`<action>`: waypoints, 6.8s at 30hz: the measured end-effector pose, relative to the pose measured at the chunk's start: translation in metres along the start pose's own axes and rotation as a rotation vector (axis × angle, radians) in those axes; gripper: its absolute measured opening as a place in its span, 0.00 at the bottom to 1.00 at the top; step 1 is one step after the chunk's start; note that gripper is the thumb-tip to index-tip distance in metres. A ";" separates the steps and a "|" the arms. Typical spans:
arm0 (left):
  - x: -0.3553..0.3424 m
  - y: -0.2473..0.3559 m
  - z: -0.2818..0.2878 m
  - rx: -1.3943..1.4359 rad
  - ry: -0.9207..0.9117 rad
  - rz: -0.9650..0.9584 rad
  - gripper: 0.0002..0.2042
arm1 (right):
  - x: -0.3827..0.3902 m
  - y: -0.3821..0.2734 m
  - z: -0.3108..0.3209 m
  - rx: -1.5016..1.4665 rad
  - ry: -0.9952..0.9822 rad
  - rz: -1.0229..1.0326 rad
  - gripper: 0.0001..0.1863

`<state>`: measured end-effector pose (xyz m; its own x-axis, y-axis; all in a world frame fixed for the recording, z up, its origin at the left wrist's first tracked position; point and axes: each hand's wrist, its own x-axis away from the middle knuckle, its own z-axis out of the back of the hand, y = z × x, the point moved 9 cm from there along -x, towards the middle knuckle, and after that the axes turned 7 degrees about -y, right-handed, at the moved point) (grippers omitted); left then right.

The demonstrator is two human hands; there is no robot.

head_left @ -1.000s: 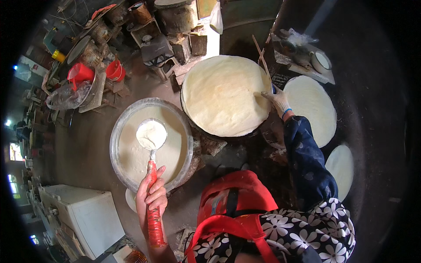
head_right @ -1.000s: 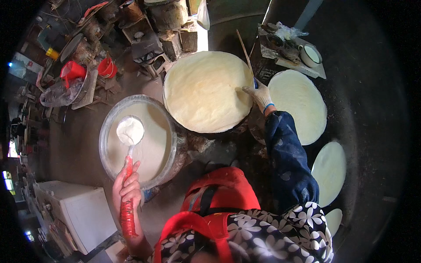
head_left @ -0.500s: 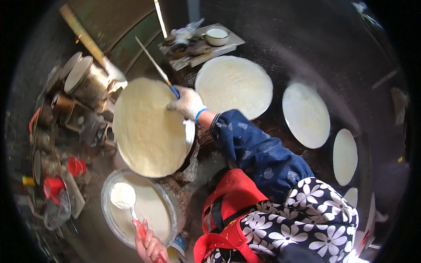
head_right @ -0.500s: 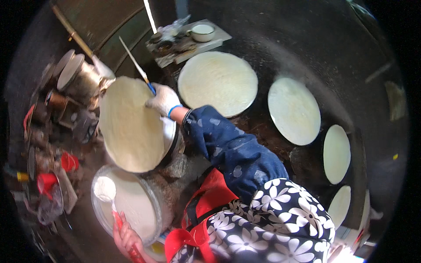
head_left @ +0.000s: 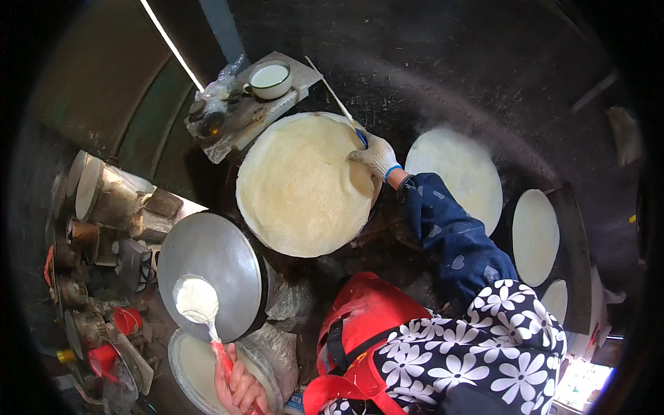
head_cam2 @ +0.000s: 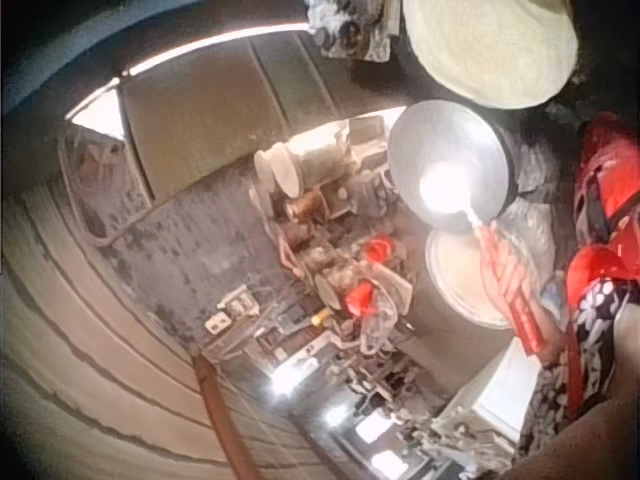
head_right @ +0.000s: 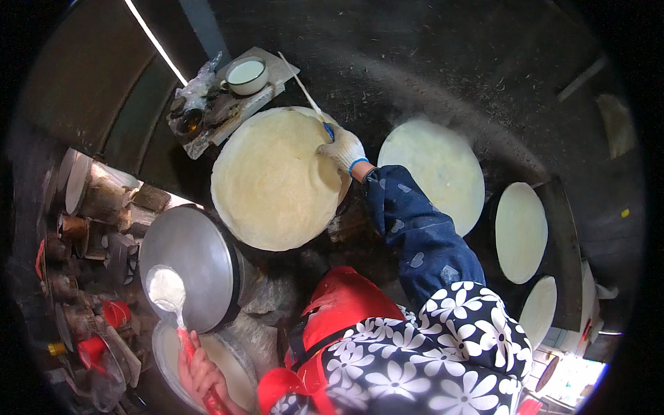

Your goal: The person ladles batter onto multiple hot circular pans, spreads it thinly with a stick, and flips the crepes as they cook. Finished crepes are stacked on a nearby surface.

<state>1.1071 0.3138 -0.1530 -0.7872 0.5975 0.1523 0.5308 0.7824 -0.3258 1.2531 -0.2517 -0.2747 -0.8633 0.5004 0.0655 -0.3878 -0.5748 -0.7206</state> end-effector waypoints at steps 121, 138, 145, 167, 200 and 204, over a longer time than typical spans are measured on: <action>0.066 -0.295 0.152 -0.434 0.691 1.904 0.28 | 0.954 0.059 -0.188 0.316 0.759 -1.776 0.37; -0.005 -0.304 0.098 -0.392 0.731 1.839 0.26 | 0.902 -0.032 -0.079 0.313 1.266 -1.474 0.39; -0.069 -0.333 0.069 -0.419 0.692 1.752 0.24 | 0.726 0.095 0.116 0.147 1.267 -1.248 0.30; -0.264 -0.345 0.106 -0.428 0.683 1.522 0.24 | 0.518 0.219 0.327 0.130 1.400 -1.234 0.25; -0.230 -0.363 0.105 -0.446 0.623 1.483 0.26 | 0.424 0.251 0.350 0.212 1.180 -1.019 0.22; -0.219 -0.369 0.095 -0.454 0.622 1.532 0.27 | 0.560 0.180 0.388 0.253 1.450 -1.108 0.23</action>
<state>1.0542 -0.1225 -0.1544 0.6579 0.6791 0.3255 0.7527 -0.6072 -0.2546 0.5750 -0.3260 -0.1001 0.6611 0.6907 -0.2929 -0.6681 0.3642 -0.6488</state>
